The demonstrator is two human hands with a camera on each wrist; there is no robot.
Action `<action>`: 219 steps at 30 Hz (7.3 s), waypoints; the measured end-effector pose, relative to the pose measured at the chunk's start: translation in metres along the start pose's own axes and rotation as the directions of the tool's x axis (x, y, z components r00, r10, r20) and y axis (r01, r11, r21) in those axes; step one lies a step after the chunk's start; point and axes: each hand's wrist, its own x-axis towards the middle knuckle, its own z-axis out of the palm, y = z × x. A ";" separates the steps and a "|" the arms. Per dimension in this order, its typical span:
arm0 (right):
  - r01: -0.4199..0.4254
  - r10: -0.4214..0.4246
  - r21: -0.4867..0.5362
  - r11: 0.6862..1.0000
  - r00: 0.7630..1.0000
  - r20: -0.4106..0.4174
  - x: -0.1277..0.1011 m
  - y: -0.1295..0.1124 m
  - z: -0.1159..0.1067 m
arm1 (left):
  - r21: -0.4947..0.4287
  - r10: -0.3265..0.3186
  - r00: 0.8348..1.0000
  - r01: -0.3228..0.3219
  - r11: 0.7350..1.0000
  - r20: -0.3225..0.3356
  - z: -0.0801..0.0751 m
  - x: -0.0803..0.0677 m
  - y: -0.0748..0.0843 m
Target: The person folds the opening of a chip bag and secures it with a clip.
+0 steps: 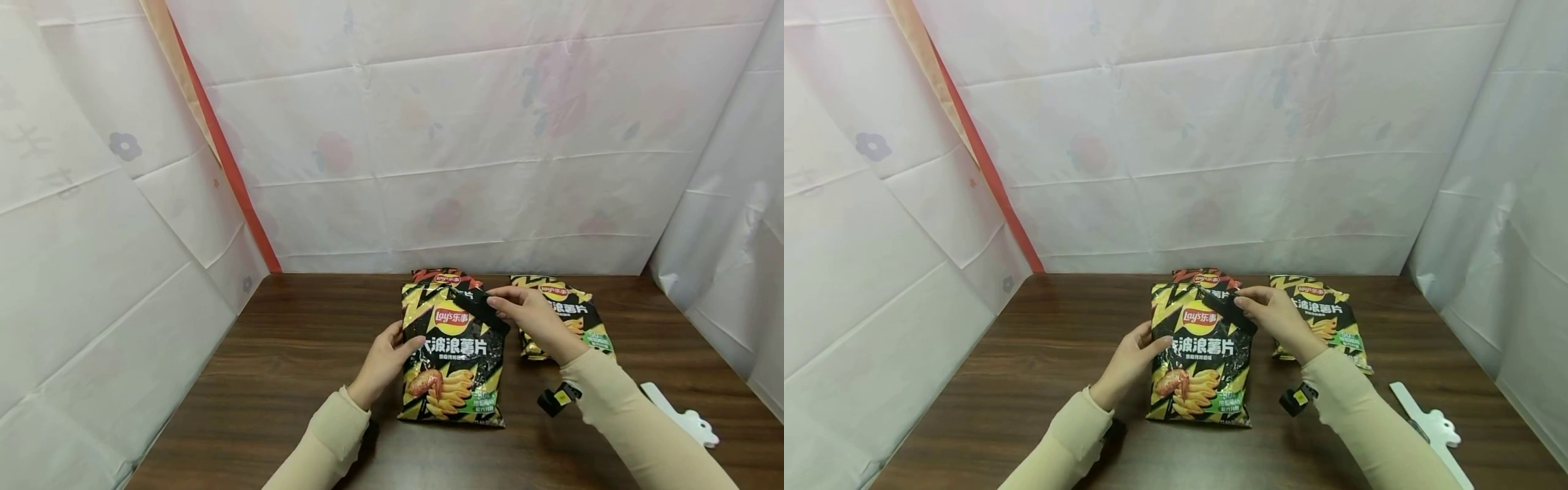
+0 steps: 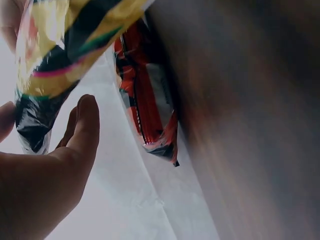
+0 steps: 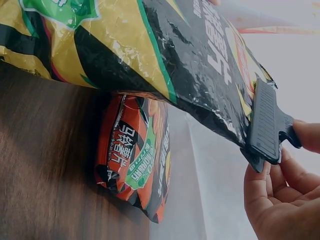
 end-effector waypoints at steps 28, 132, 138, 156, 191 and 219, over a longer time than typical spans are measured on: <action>-0.035 0.041 0.110 0.993 0.997 -0.058 -0.002 -0.001 0.009 | -0.038 0.029 0.987 -0.023 0.999 0.155 -0.001 -0.015 -0.003; 0.008 -0.014 0.301 0.954 1.000 0.018 -0.043 0.041 0.089 | 0.042 -0.020 0.998 0.017 0.999 0.061 -0.036 -0.022 -0.002; 0.002 -0.005 0.309 0.951 1.000 0.010 -0.037 0.038 0.097 | 0.081 -0.026 1.000 0.027 0.996 -0.009 -0.042 -0.024 -0.002; 0.015 -0.023 0.338 0.941 1.000 0.020 -0.017 0.021 0.123 | 0.156 -0.041 0.984 0.069 0.985 -0.176 -0.064 -0.029 -0.006; -0.031 0.018 0.373 0.927 0.999 0.037 0.021 0.001 0.158 | 0.117 -0.173 0.946 0.211 0.970 -0.274 -0.112 -0.025 -0.008; -0.086 0.040 0.364 0.927 0.991 0.131 0.054 -0.021 0.169 | 0.082 -0.204 0.926 0.241 0.967 -0.319 -0.139 -0.007 -0.006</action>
